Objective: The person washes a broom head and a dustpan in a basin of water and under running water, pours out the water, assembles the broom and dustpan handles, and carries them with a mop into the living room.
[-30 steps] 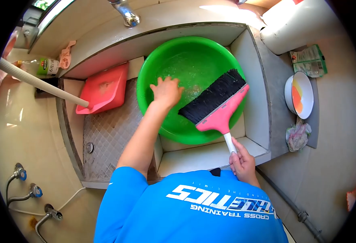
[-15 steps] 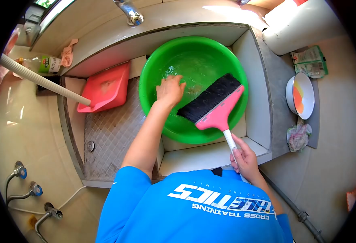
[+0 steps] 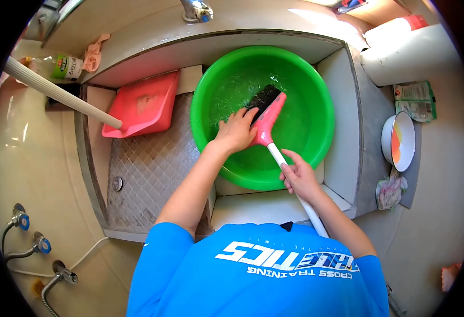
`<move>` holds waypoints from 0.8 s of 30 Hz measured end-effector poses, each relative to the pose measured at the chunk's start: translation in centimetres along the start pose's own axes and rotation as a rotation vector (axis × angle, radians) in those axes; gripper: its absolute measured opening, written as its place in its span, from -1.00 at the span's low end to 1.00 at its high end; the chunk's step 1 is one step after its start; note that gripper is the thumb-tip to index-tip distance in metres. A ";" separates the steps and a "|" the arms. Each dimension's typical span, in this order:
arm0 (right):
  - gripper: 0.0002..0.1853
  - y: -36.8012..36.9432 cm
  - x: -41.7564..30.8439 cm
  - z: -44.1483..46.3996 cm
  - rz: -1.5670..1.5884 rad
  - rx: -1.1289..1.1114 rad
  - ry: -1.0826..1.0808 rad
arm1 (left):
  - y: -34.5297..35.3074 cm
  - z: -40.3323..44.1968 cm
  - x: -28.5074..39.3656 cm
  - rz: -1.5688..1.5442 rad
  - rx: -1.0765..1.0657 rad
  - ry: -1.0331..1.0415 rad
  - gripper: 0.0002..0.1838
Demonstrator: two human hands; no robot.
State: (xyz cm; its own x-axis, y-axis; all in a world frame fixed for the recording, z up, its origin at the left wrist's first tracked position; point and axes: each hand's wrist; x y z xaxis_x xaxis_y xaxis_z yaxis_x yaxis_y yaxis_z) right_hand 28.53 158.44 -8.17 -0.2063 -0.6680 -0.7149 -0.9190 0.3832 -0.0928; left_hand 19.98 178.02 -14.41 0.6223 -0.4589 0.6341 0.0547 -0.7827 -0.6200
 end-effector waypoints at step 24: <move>-0.57 -3.4 -1.1 13.3 0.286 -0.027 -0.057 | 2.1 -1.2 1.3 0.278 0.491 0.286 -0.09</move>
State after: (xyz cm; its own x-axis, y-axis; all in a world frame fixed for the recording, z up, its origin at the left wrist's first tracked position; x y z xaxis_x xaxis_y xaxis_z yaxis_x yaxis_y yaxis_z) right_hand 36.32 166.38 -16.24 -0.4404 -0.4982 -0.7469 -0.8349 0.5332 0.1366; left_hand 20.01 175.29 -14.34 0.4353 -0.7650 0.4747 0.3152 -0.3645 -0.8763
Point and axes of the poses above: each hand's wrist, its own z-axis towards the middle knuckle, its own y-axis out of the palm, x = y × z, and after that the axes turned 1 degree about -y, right-handed
